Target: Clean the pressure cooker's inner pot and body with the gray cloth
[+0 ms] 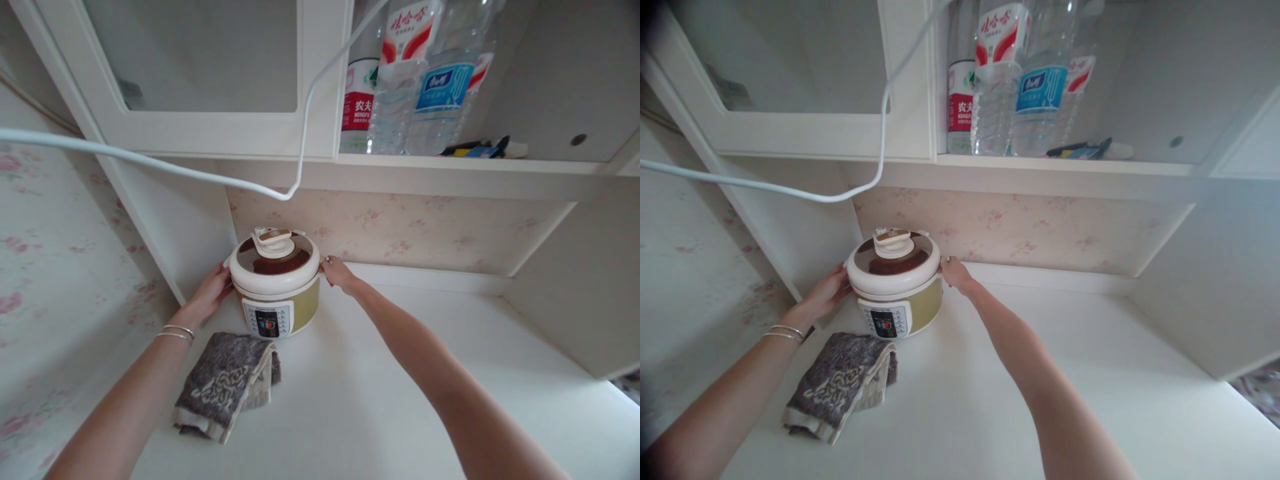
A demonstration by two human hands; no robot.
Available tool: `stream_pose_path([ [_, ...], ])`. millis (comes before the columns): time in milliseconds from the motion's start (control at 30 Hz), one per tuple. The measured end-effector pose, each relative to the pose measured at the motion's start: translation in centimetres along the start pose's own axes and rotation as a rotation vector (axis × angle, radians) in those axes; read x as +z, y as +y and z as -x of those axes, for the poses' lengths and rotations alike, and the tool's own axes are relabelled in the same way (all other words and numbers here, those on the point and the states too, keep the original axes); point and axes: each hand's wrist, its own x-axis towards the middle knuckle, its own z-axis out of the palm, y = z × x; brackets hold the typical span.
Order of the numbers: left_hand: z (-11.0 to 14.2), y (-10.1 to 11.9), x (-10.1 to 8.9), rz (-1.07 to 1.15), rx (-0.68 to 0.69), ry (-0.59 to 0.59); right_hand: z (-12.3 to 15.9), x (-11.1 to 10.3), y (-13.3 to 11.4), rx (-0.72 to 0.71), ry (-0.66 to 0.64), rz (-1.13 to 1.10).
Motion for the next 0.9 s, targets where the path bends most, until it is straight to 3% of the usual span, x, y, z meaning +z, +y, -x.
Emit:
stream_pose_path([
  [200, 0.5, -0.9, 3.7, 0.031, -0.037, -0.046, 2.6, -4.0, 3.1, 0.011, 0.009, 0.003],
  [367, 2.9, -2.0, 7.5, 0.057, -0.072, -0.059, 3.7, -8.1, 5.8, 0.037, 0.028, 0.006],
  [567, 5.7, -3.4, 13.2, 0.068, -0.064, -0.207, 4.7, -13.4, 9.5, 0.115, 0.099, -0.01],
  [733, 7.0, -4.8, 18.0, 0.078, -0.027, -0.239, 5.2, -16.8, 11.3, 0.173, 0.157, 0.005],
  [900, 7.0, -5.6, 19.7, 0.078, -0.01, -0.202, 6.0, -18.7, 11.4, 0.153, 0.223, 0.113],
])
